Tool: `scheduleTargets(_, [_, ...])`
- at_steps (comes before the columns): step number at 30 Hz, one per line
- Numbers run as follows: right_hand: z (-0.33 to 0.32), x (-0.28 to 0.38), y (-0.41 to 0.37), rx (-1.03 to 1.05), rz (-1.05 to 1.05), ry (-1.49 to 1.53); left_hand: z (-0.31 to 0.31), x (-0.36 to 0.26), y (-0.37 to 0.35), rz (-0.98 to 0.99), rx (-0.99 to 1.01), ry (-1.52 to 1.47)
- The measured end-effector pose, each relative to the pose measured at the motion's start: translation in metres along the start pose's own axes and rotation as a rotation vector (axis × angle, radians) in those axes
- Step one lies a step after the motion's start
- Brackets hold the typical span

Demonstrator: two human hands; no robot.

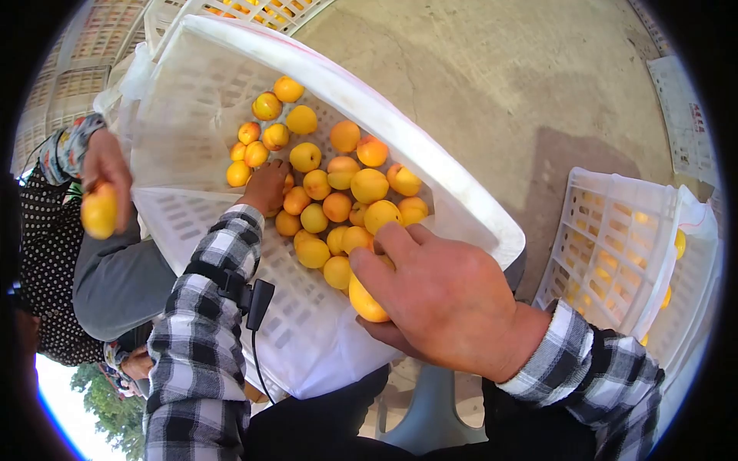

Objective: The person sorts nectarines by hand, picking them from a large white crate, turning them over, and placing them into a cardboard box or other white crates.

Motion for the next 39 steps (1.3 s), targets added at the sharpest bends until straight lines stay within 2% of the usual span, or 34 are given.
scheduleTargets(2, [0.004, -0.001, -0.002, 0.085, 0.027, -0.017, -0.006, -0.004, -0.005, 0.014, -0.016, 0.005])
scheduleTargets(5, [0.003, -0.003, -0.003, 0.09, 0.033, 0.014, -0.044, -0.027, -0.024, 0.015, -0.024, -0.045])
scheduleTargets(7, [0.004, -0.006, -0.002, 0.104, 0.082, 0.058, -0.068, -0.033, -0.024, 0.033, -0.02, -0.381])
scheduleTargets(8, [0.003, -0.009, -0.001, 0.112, 0.129, 0.099, -0.089, -0.046, -0.03, 0.038, -0.029, -0.375])
scheduleTargets(10, [0.002, -0.011, 0.002, 0.118, 0.156, 0.12, -0.09, -0.068, -0.054, -0.357, 0.196, -1.563])
scheduleTargets(12, [0.001, -0.014, 0.004, 0.128, 0.188, 0.136, -0.093, -0.101, -0.069, -0.259, 0.502, -1.92])
scheduleTargets(14, [0.0, -0.014, 0.005, 0.118, 0.202, 0.155, -0.099, -0.137, -0.09, -0.243, 0.589, -2.077])
scheduleTargets(15, [0.0, -0.014, 0.006, 0.119, 0.207, 0.152, -0.099, -0.147, -0.097, -0.24, 0.595, -2.078])
scheduleTargets(17, [0.006, -0.021, 0.005, 0.153, 0.287, 0.139, -0.099, -0.179, -0.114, -0.129, 0.751, -2.12])
scheduleTargets(18, [0.008, -0.021, 0.003, 0.159, 0.283, 0.142, -0.104, -0.198, -0.123, -0.135, 0.749, -2.125])
scheduleTargets(20, [0.001, -0.022, 0.004, -0.009, 0.337, 0.15, -0.118, -0.209, -0.13, -0.205, 0.413, -1.914])
scheduleTargets(21, [0.003, -0.02, 0.005, 0.0, 0.33, 0.161, -0.124, -0.208, -0.127, -0.001, 0.432, -1.743])
scheduleTargets(23, [0.0, -0.016, 0.008, 0.034, 0.258, 0.158, -0.13, -0.207, -0.123, 0.016, 0.413, -1.684])
scheduleTargets(26, [0.001, -0.016, 0.011, 0.088, 0.272, 0.17, -0.145, -0.216, -0.12, 0.057, 0.38, -1.621])
scheduleTargets(27, [-0.003, -0.016, 0.014, 0.094, 0.272, 0.171, -0.156, -0.218, -0.119, 0.114, 0.299, -1.543])
scheduleTargets(29, [0.008, -0.022, 0.014, 0.307, 0.403, 0.359, -0.166, -0.22, -0.115, 0.213, 0.216, -1.408])
scheduleTargets(33, [0.013, -0.027, 0.016, 0.23, 0.4, 0.523, -0.174, -0.217, -0.116, 0.188, 0.359, -1.379])
scheduleTargets(35, [0.011, -0.027, 0.016, 0.154, 0.356, 0.641, -0.163, -0.2, -0.114, -0.019, 0.413, -1.606])
scheduleTargets(37, [0.01, -0.027, 0.013, 0.121, 0.346, 0.633, -0.122, -0.155, -0.09, -0.184, 0.359, -1.496])
scheduleTargets(39, [0.005, -0.027, 0.014, 0.087, 0.323, 0.619, -0.02, -0.089, -0.059, 0.177, 0.238, -0.644])
Point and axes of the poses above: each hand's wrist, its own y-axis towards the middle knuckle, its own z-axis out of the palm, x = y × z, the point moved 8 cm from there along y, towards the middle knuckle, and after that the axes turned 14 degrees about -y, right-handed, at the moved point
